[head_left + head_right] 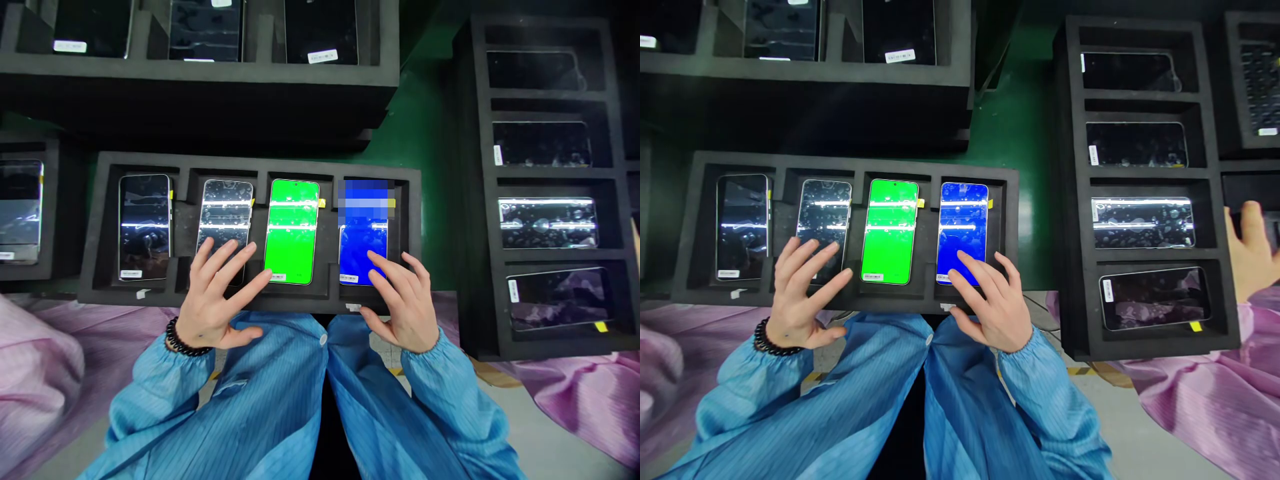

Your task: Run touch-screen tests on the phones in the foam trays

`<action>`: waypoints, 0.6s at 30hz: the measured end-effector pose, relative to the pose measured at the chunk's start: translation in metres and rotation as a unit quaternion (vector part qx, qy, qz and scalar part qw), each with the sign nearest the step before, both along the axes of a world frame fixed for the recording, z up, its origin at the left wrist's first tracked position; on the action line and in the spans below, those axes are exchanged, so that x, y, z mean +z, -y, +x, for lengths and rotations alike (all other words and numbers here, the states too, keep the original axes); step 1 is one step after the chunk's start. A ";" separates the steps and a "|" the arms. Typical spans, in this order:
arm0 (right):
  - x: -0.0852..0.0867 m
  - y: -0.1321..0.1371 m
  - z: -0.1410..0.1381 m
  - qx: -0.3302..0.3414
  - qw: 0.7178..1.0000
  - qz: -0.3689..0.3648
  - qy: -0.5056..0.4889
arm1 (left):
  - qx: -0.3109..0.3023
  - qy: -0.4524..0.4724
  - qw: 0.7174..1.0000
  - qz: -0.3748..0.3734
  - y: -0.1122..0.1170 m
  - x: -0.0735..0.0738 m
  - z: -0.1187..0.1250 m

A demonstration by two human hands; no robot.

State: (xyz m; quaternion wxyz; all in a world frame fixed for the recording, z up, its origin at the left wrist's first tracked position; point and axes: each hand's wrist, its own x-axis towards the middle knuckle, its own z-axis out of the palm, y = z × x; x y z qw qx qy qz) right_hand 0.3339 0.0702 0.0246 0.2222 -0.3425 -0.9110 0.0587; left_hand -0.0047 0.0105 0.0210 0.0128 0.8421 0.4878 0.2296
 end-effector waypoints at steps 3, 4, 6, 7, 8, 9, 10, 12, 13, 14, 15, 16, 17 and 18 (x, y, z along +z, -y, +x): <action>0.002 0.000 -0.001 0.007 0.999 0.001 0.037 | -0.012 -0.010 0.999 -0.032 -0.001 0.000 -0.001; 0.002 0.000 -0.001 0.009 0.999 0.000 0.042 | -0.018 -0.018 0.999 -0.027 -0.002 0.000 -0.001; 0.002 0.000 -0.001 0.008 1.000 0.001 0.023 | -0.021 -0.018 1.000 0.005 -0.003 0.000 -0.002; 0.002 0.000 -0.001 0.006 1.000 0.001 0.008 | -0.019 -0.011 1.000 0.022 -0.003 0.000 -0.002; 0.002 0.000 -0.002 0.004 1.000 0.003 -0.006 | -0.017 -0.002 0.999 0.034 -0.004 0.000 -0.002; 0.002 0.000 -0.002 0.004 1.000 0.006 -0.016 | -0.017 0.003 0.999 0.036 -0.004 0.000 -0.002; 0.002 0.000 -0.002 0.005 1.000 0.008 -0.016 | -0.017 0.004 0.999 0.032 -0.005 0.000 -0.001; 0.003 0.000 -0.002 0.007 1.000 0.012 0.007 | -0.023 -0.008 1.000 0.015 -0.005 0.000 -0.001; 0.003 0.000 -0.003 0.007 1.000 0.012 0.021 | -0.024 -0.015 1.000 0.007 -0.005 0.000 0.000; 0.003 0.000 -0.003 0.007 0.999 0.012 0.031 | -0.024 -0.020 1.000 0.003 -0.005 0.001 0.000; 0.003 0.000 -0.003 0.006 0.999 0.013 0.031 | -0.023 -0.020 1.000 0.003 -0.005 0.001 0.000; 0.003 0.000 -0.003 0.006 1.000 0.015 0.022 | -0.021 -0.016 1.000 0.005 -0.005 0.001 0.000; 0.003 -0.001 -0.003 0.004 1.000 0.018 0.007 | -0.018 -0.011 1.000 0.010 -0.005 0.001 0.000; 0.002 -0.001 -0.003 0.003 1.000 0.021 -0.006 | -0.016 -0.006 1.000 0.015 -0.005 0.002 -0.001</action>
